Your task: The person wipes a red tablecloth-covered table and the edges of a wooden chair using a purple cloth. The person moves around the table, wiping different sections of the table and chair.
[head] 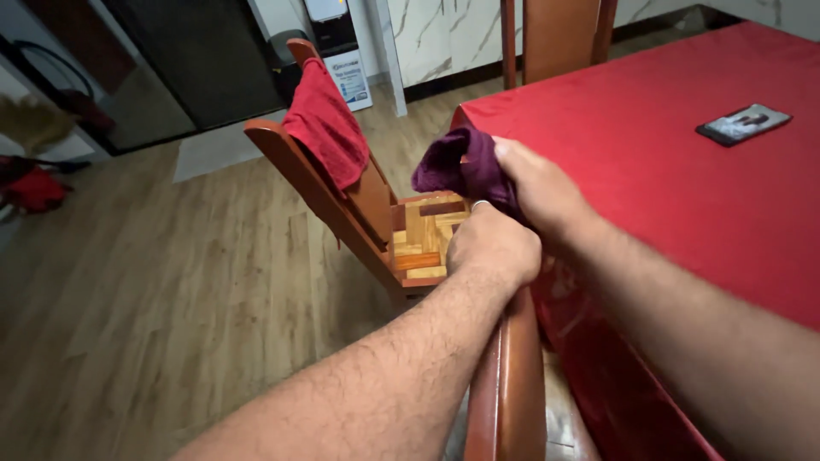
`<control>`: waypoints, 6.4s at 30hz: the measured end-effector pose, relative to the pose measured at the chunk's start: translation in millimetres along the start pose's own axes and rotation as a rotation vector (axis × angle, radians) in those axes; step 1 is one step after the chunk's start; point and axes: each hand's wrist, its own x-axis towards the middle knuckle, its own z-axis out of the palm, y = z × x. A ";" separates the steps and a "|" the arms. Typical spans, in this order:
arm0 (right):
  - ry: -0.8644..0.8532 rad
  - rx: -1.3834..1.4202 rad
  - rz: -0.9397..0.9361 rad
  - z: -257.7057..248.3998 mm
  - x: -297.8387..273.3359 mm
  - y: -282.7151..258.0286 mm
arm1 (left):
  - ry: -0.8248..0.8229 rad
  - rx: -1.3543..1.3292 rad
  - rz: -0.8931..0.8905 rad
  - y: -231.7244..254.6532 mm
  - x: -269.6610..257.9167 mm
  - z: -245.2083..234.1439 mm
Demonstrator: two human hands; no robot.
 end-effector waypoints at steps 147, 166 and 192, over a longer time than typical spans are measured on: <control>0.527 -0.244 0.488 185.8 -334.0 -166.8 | -0.366 -0.271 0.363 -71.4 80.1 67.6; 0.626 -0.247 0.206 216.1 -385.0 -100.6 | -0.357 -0.097 0.413 -116.9 0.0 65.9; 0.988 0.310 1.017 166.2 -426.4 61.4 | -0.232 -0.248 0.384 -120.2 -37.8 36.7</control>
